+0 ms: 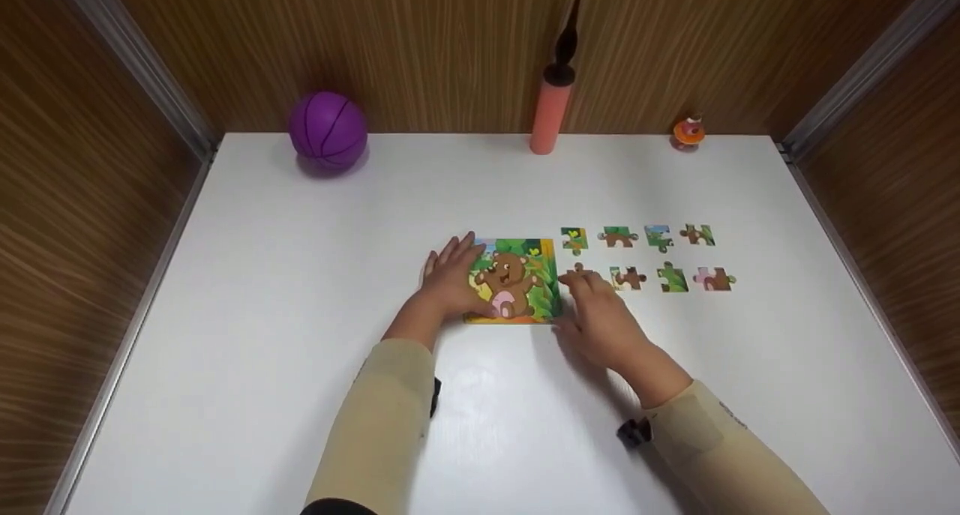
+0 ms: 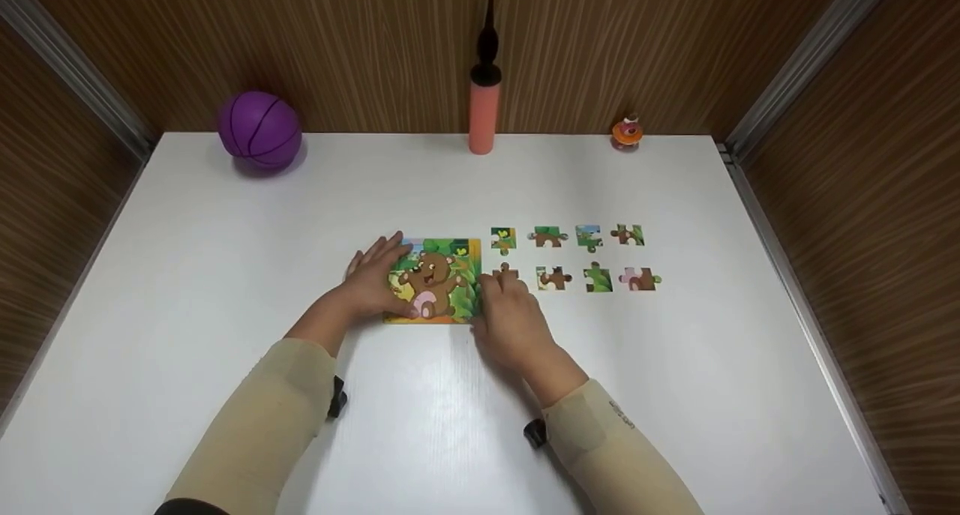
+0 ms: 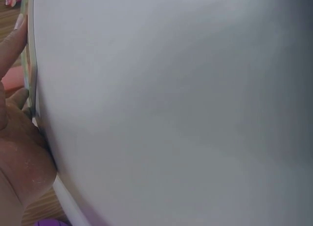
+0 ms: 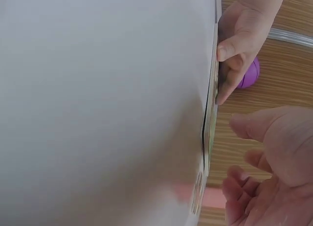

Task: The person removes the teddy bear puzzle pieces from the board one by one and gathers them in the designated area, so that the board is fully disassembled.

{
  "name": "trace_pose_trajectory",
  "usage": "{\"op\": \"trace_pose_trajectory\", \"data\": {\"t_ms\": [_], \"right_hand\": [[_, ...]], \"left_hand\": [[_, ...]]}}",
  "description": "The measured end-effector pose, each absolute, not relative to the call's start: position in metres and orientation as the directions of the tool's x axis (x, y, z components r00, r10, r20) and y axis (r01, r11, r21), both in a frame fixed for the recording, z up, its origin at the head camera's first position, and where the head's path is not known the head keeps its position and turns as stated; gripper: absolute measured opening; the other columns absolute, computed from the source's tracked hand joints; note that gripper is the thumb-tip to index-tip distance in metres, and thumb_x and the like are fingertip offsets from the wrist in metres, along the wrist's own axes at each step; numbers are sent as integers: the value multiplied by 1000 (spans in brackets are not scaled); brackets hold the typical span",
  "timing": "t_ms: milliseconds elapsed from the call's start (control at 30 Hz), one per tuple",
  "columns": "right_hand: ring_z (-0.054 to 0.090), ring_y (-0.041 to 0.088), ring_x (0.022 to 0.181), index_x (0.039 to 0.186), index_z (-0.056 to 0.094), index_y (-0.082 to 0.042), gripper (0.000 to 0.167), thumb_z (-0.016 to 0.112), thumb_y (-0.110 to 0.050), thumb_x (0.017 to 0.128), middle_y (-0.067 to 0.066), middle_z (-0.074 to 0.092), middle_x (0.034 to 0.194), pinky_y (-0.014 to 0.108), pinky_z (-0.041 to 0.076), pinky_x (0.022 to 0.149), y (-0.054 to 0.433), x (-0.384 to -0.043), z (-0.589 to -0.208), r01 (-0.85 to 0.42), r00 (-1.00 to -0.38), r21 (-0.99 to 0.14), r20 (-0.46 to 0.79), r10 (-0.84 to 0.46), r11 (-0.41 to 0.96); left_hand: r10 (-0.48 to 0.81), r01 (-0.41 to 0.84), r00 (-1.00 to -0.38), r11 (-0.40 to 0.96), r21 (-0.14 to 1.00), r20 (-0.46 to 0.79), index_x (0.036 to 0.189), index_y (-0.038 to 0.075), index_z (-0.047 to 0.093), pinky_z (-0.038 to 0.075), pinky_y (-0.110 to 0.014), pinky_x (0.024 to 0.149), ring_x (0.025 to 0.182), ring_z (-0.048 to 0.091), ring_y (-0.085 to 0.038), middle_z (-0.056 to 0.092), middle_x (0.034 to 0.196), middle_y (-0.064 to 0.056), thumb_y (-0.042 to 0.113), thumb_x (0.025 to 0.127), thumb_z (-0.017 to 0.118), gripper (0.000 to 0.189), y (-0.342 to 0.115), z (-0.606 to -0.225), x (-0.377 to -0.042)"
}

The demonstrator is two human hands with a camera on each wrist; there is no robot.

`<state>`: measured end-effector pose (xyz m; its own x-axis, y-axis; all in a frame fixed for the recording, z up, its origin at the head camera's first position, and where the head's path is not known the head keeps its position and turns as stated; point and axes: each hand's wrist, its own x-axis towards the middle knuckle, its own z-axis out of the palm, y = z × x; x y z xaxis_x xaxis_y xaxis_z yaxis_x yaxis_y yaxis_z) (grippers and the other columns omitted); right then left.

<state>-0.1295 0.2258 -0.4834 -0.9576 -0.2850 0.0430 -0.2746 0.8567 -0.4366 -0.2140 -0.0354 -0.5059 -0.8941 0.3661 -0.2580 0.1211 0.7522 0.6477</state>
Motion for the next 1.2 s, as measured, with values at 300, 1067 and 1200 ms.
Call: {"op": "trace_pose_trajectory", "data": {"t_ms": [300, 1067, 1200], "right_hand": [[59, 33, 115, 149, 54, -1, 61, 79, -17, 95, 19, 59, 132, 53, 51, 102, 200, -139, -486, -262, -946, -487, -41, -321, 833], [57, 28, 107, 140, 68, -10, 47, 80, -20, 95, 13, 59, 120, 46, 51, 97, 163, -156, -498, -216, -940, -578, -93, -327, 787], [56, 28, 107, 137, 71, -11, 44, 80, -18, 95, 12, 59, 120, 45, 51, 96, 160, -156, -497, -184, -945, -609, -105, -308, 772]], "left_hand": [[370, 127, -895, 745, 654, -248, 169, 19, 29, -9, -45, 129, 164, -1, -22, 7, 179, 3, 38, 71, 100, 122, -36, -506, -213], [377, 141, -893, 752, 643, -245, 169, 17, 29, -8, -46, 129, 164, -2, -23, 6, 179, 2, 43, 71, 99, 124, -33, -507, -214], [370, 132, -896, 750, 648, -246, 169, 17, 29, -8, -46, 129, 164, -1, -22, 6, 179, 2, 43, 70, 99, 124, -35, -507, -213]]}}
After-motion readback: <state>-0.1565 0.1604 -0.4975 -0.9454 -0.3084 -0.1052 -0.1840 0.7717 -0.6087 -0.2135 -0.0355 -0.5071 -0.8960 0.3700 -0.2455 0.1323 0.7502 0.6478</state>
